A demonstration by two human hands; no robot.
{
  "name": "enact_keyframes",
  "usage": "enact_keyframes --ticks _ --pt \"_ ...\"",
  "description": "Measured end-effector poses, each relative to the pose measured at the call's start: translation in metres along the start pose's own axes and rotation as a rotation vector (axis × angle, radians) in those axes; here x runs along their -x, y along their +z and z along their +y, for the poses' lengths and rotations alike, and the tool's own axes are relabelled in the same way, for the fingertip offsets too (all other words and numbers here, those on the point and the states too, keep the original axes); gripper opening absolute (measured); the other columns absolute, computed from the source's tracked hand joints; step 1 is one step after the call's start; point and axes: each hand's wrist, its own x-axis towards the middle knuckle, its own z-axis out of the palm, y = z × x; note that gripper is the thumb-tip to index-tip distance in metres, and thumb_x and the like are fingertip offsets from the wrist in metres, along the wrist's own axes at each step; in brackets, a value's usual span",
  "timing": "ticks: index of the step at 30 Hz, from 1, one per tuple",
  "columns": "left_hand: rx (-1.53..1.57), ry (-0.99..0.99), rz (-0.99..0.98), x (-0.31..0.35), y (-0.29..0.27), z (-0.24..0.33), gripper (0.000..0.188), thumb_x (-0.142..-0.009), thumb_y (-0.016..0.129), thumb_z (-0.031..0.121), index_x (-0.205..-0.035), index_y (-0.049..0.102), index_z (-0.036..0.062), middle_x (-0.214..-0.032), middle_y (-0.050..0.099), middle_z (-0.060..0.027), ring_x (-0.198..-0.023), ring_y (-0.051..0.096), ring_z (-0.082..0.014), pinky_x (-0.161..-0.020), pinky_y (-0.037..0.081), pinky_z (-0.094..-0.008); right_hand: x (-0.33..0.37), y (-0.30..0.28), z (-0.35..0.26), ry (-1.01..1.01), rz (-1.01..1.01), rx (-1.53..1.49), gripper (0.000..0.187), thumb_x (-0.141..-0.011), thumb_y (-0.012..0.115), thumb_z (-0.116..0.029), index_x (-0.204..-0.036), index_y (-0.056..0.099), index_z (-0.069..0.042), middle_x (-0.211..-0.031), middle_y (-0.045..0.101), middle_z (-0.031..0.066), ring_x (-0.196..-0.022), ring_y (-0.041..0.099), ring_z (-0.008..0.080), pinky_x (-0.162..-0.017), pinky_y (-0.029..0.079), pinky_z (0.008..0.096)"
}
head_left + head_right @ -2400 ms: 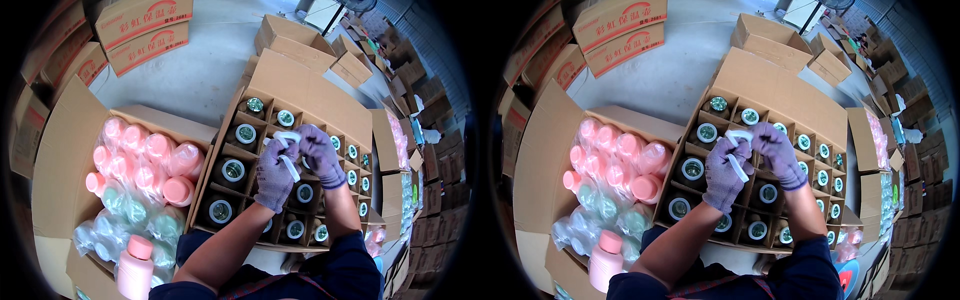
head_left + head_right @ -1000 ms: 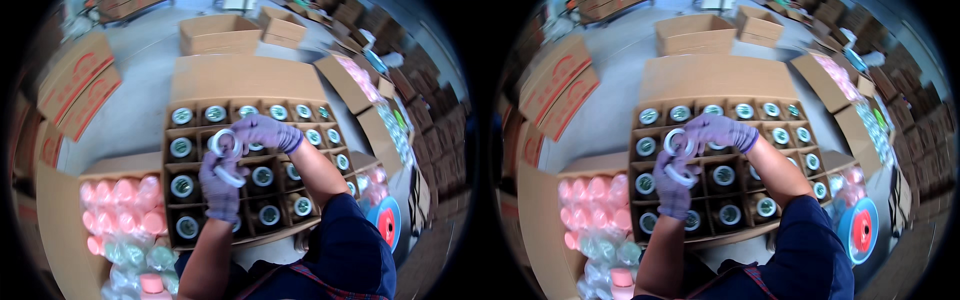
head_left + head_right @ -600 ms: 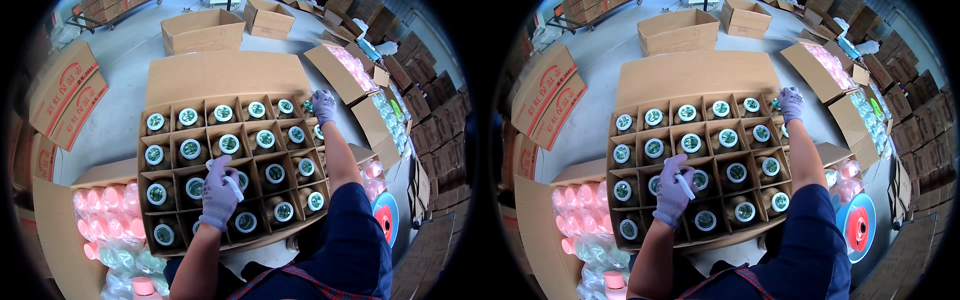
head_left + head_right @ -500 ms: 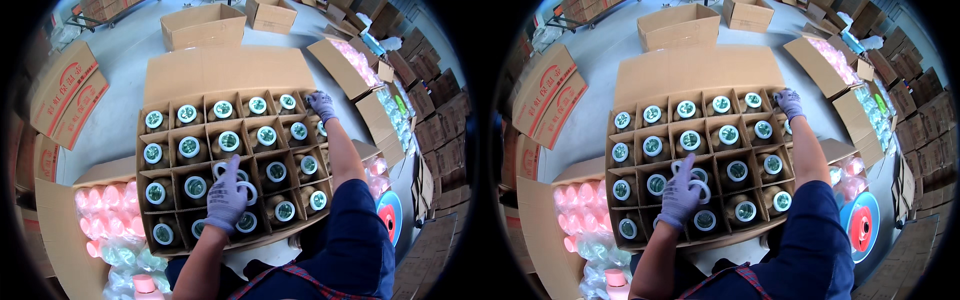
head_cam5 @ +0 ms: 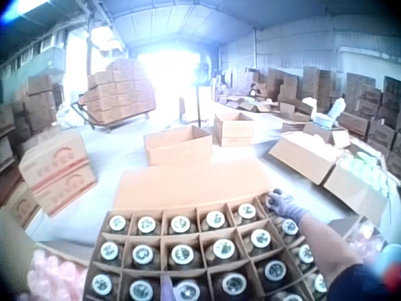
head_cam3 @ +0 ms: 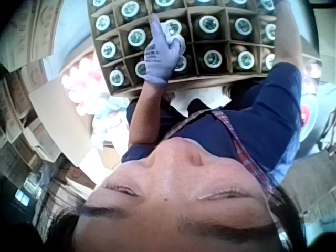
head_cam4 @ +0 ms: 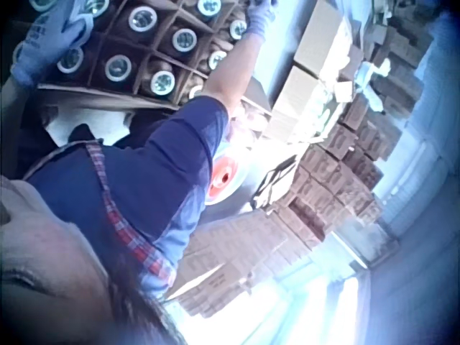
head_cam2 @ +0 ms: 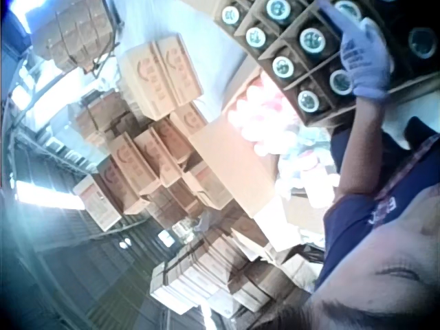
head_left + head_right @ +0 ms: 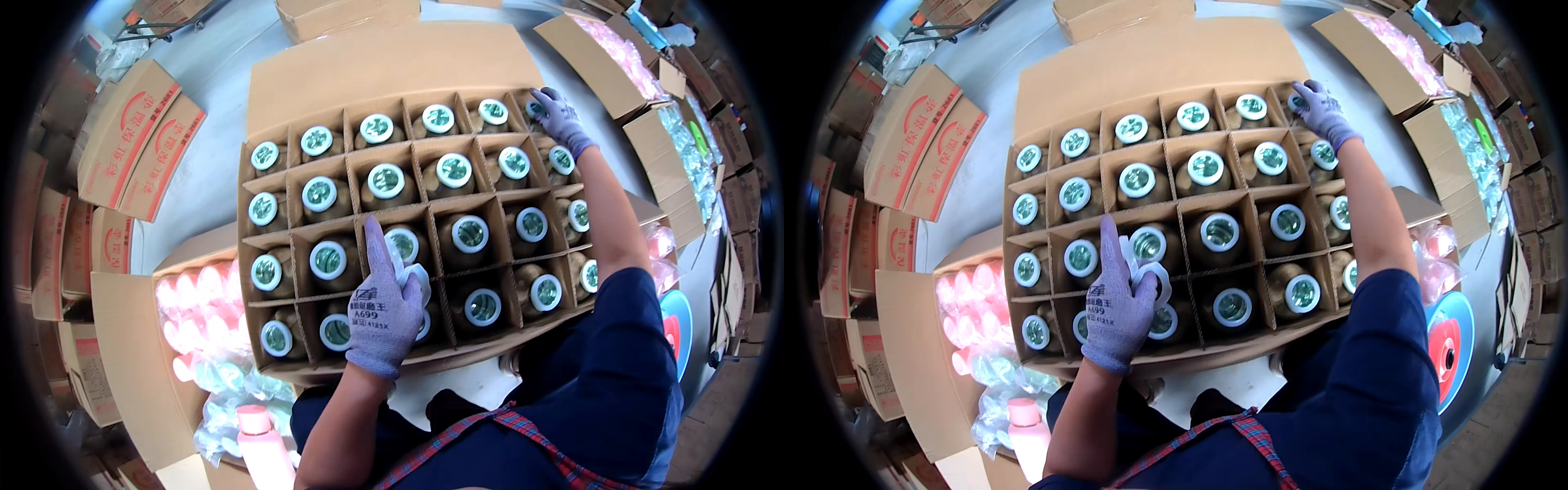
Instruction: The person sits on the floor in a warehouse and assembles thermos bottles. They place white plastic rings onto the necks of glass bottles arranged in a cardboard box. They then pick up pink and green thermos bodies, insert the glass bottles, and secure the lids.
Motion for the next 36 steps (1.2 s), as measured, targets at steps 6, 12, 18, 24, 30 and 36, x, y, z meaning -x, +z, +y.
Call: enact_keyframes --ticks 6,12,18,24,30,36 --pt "-0.033 0.148 0.128 0.034 -0.013 -0.009 0.034 -0.085 0.060 0.006 -0.118 0.061 0.0061 -0.102 0.067 -0.0192 -0.092 0.066 -0.0375 -0.077 0.052 -0.0427 -0.044 -0.024 -0.024 0.073 -0.520 0.296 0.051 -0.083 0.060 -0.028 -0.131 0.054 -0.015 -0.132 0.057 0.0177 -0.119 0.056 0.0349 -0.101 0.045 0.0434" --pt "0.292 0.162 0.664 0.070 -0.084 -0.018 0.025 -0.094 0.058 0.004 -0.119 0.059 0.0008 -0.088 0.064 -0.0044 -0.074 0.062 -0.0117 -0.067 0.051 -0.0233 0.052 -0.052 -0.126 -0.194 0.338 -0.086 0.039 -0.085 0.064 -0.017 -0.122 0.056 -0.009 -0.129 0.054 0.0204 -0.111 0.058 0.0379 -0.093 0.046 0.0495" --pt "0.301 0.056 1.162 0.250 -0.128 -0.055 0.023 -0.096 0.060 0.012 -0.116 0.061 0.0017 -0.089 0.066 -0.0052 -0.071 0.062 -0.0079 -0.056 0.047 -0.0215 0.241 -0.174 -0.251 -0.862 -0.081 -0.504 0.041 -0.081 0.066 -0.007 -0.121 0.058 -0.004 -0.126 0.056 0.0182 -0.118 0.052 0.0407 -0.105 0.038 0.0494" --pt "0.054 -0.747 1.033 0.497 -0.069 -0.143 0.017 -0.091 0.065 0.015 -0.104 0.061 0.0042 -0.080 0.064 -0.0047 -0.072 0.060 -0.0112 -0.063 0.049 -0.0273 0.302 -0.168 -0.154 -0.623 -0.234 -0.460 0.030 -0.094 0.056 -0.004 -0.123 0.062 -0.001 -0.124 0.063 0.0169 -0.119 0.058 0.0295 -0.102 0.044 0.0363" --pt "-0.295 -1.239 0.435 0.717 0.043 -0.208 0.032 -0.083 0.062 0.024 -0.109 0.065 0.0068 -0.102 0.068 -0.0189 -0.097 0.065 -0.0354 -0.088 0.050 -0.0429 0.317 -0.129 -0.112 -0.356 -0.473 -0.565 0.030 -0.097 0.056 -0.011 -0.124 0.062 0.000 -0.123 0.065 0.0148 -0.116 0.061 0.0255 -0.099 0.045 0.0336" --pt "0.332 -1.431 0.208 0.775 0.103 -0.248 0.041 -0.079 0.066 0.019 -0.119 0.064 0.0072 -0.098 0.069 -0.0139 -0.067 0.065 -0.0192 -0.060 0.053 -0.0326 0.326 -0.120 -0.124 -0.516 -0.542 -0.330 0.033 -0.098 0.056 -0.014 -0.125 0.059 0.005 -0.125 0.064 0.0162 -0.115 0.061 0.0230 -0.099 0.046 0.0329"
